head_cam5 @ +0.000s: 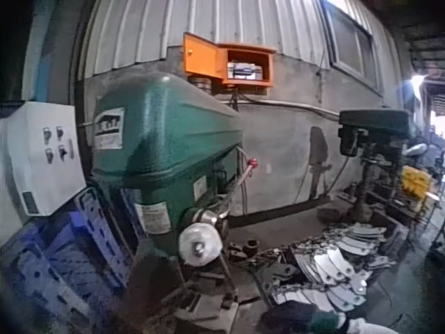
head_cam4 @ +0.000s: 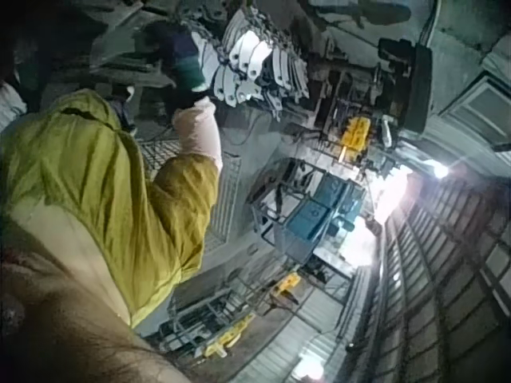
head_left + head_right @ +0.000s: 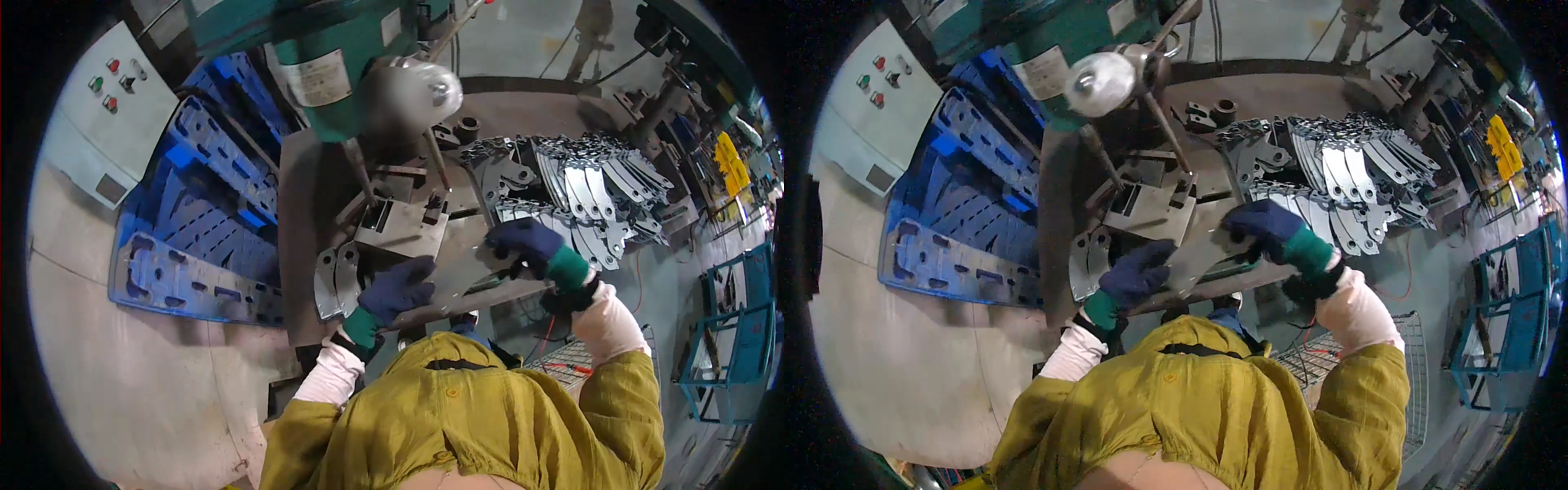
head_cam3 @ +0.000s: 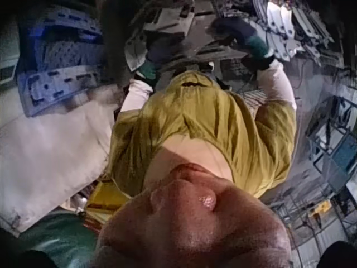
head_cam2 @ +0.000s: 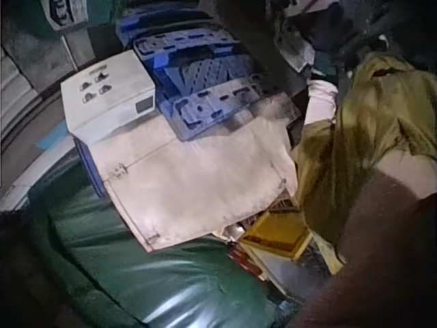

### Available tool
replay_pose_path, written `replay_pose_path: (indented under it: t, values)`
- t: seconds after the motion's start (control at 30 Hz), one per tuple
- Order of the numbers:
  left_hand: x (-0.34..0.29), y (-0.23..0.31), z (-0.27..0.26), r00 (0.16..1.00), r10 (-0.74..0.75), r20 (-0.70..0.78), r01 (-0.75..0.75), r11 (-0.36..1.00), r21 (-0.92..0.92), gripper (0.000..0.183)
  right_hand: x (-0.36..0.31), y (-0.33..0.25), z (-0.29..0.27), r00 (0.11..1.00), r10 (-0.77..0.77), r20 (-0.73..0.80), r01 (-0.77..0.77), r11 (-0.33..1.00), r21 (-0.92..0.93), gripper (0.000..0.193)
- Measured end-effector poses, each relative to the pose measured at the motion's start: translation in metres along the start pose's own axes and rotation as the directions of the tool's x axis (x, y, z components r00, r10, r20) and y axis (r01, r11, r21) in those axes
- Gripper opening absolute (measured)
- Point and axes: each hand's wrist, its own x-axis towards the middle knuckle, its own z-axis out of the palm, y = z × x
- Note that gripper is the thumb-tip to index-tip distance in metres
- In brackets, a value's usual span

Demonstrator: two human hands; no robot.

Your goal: Operating a drill press to drill or process metal components secured in a jig.

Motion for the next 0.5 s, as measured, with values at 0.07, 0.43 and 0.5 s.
replay_pose_path:
  t: [0.07,0.43,0.5]
  values:
    - [-0.009,0.022,-0.006,0.956,-0.17,0.24,0.204,0.971,-0.128,0.043,0.028,0.003,0.018,0.995,-0.103,0.011,0.104,0.993,-0.06,0.046]
    - [-0.037,-0.101,-0.02,0.93,-0.292,-0.224,0.31,0.949,0.051,0.054,0.11,-0.126,0.01,0.994,0.098,-0.041,-0.001,0.395,0.919,0.073]
    - [-0.031,-0.104,-0.023,0.898,-0.289,-0.333,0.325,0.944,0.055,0.052,0.118,-0.146,0.002,0.999,-0.031,0.041,-0.032,0.232,0.972,0.078]
